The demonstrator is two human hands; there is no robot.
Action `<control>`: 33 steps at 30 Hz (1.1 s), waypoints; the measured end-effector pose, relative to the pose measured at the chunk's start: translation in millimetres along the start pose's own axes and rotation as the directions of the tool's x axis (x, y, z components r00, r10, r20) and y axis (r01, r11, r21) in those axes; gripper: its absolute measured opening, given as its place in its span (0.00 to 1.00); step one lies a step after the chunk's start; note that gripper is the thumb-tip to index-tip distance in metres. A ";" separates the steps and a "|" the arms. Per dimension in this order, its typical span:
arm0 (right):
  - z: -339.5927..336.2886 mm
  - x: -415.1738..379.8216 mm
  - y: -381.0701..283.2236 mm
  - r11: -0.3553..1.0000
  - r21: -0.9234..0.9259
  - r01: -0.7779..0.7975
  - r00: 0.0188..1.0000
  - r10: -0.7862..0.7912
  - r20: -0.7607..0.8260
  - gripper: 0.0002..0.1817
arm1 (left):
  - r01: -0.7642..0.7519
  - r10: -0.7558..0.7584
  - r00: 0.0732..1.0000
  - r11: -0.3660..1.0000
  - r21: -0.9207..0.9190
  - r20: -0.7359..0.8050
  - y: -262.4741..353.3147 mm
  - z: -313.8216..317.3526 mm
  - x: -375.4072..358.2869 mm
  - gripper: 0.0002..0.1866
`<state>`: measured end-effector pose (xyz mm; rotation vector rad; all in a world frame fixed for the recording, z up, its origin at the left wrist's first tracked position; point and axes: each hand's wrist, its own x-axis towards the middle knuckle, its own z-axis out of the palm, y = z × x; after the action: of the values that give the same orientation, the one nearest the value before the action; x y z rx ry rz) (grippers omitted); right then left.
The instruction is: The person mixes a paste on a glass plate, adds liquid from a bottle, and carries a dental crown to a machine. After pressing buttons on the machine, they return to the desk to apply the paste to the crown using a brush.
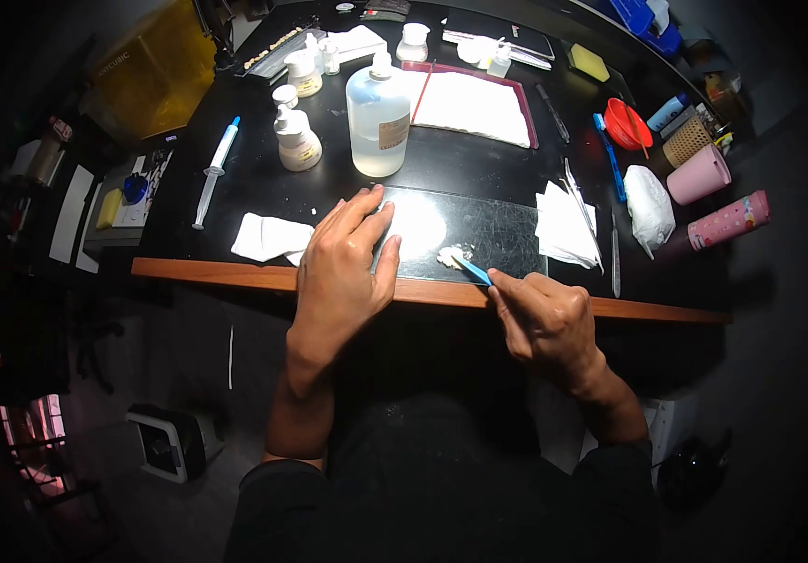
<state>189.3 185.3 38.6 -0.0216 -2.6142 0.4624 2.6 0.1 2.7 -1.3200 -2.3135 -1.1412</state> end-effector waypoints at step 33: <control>2.1 1.5 8.3 0.999 0.049 0.014 0.999 -0.011 -0.047 0.09 | 0.002 -0.002 1.000 1.000 -0.005 -0.004 0.1 -0.4 1.8 0.16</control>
<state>186.4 192.6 34.9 0.0002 -2.5546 0.5156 1.7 0.9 3.9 -1.3165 -2.3108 -1.1498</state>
